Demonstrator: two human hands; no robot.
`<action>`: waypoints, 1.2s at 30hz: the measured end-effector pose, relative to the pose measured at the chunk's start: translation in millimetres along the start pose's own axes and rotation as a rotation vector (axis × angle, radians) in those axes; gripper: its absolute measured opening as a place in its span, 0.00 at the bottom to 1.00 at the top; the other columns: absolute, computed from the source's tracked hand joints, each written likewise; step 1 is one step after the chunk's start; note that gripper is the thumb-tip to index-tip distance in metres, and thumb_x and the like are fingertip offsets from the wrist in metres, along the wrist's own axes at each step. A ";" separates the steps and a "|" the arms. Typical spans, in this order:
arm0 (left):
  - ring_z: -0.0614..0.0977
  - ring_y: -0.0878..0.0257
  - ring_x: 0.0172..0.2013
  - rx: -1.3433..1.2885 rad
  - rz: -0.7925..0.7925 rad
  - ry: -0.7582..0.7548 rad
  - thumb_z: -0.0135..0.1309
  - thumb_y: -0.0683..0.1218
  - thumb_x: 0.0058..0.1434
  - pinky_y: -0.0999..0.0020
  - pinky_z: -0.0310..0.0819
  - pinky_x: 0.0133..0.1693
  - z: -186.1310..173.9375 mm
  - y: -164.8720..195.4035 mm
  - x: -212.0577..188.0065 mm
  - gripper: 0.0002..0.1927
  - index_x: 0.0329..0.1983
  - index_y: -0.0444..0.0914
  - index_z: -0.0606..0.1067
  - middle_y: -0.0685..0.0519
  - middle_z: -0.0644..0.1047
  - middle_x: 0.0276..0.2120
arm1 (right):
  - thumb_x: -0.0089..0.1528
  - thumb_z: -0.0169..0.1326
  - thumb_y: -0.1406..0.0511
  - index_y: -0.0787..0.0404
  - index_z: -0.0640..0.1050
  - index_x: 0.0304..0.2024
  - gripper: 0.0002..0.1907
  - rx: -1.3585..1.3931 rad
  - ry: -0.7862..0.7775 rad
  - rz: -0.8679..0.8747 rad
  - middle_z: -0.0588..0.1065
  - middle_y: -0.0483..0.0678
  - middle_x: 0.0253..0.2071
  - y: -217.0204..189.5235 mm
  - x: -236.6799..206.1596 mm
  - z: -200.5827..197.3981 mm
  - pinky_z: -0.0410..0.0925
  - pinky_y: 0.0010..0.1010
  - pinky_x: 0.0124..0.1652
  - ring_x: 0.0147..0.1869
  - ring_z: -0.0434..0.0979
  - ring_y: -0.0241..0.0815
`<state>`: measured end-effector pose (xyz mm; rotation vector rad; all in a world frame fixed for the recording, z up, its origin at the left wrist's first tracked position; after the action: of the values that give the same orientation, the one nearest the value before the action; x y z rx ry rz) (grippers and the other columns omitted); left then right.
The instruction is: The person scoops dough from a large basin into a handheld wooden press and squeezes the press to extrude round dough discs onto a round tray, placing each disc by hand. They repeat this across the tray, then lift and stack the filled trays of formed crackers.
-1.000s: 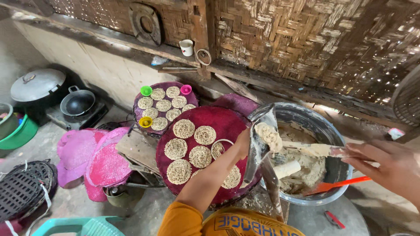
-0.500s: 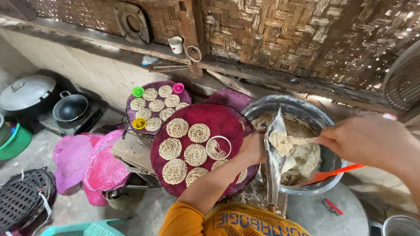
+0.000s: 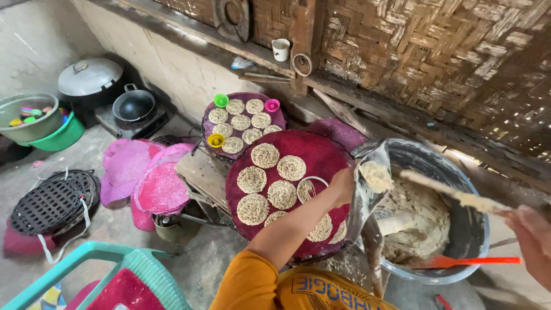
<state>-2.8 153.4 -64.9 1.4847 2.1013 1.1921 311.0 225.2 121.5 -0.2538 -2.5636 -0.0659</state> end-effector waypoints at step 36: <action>0.83 0.43 0.47 -0.178 -0.134 0.071 0.61 0.51 0.55 0.51 0.77 0.47 23.4 34.4 16.6 0.22 0.50 0.37 0.80 0.37 0.81 0.44 | 0.57 0.66 0.64 0.63 0.83 0.39 0.11 0.128 0.213 0.527 0.79 0.50 0.29 -31.2 -49.5 76.1 0.71 0.32 0.32 0.26 0.80 0.44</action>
<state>27.2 182.8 -49.4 1.2221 2.0431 1.3588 305.7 193.9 30.9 -0.8135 -2.2040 0.2535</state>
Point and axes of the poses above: each hand's wrist, its own x-axis towards the middle knuckle, its own z-axis out of the palm, y = z × x, the point moved 4 cm from there along x, towards the middle knuckle
